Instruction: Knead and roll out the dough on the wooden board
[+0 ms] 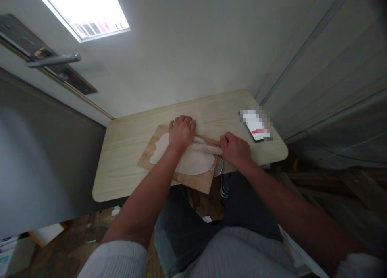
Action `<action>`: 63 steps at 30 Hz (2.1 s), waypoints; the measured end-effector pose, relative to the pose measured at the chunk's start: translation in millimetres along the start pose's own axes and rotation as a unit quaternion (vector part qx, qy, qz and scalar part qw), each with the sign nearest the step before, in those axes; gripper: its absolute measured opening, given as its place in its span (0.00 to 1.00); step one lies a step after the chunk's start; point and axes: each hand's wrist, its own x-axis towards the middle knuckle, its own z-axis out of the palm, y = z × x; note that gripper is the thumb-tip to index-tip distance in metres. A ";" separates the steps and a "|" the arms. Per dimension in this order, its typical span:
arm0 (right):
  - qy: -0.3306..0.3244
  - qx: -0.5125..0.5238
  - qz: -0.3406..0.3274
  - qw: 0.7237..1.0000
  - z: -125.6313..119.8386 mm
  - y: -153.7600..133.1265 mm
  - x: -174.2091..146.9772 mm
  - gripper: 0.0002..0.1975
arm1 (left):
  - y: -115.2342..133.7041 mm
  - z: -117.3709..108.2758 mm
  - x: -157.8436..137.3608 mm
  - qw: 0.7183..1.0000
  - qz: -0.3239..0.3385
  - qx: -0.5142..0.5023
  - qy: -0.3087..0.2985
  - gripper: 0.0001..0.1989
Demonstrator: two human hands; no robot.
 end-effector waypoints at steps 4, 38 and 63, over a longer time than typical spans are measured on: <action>-0.011 -0.010 0.014 1.000 -1.7 -0.1 5.3 0.20 | 1.1 0.6 6.7 1.000 -0.014 0.011 -0.013 0.24; 0.019 0.028 -0.020 0.999 1.7 2.5 5.9 0.15 | 2.1 2.7 8.1 0.999 -0.027 0.017 -0.033 0.24; 0.082 0.006 -0.098 0.992 9.1 -2.5 -47.3 0.25 | -1.2 -3.8 -53.3 0.999 -0.043 0.014 -0.005 0.25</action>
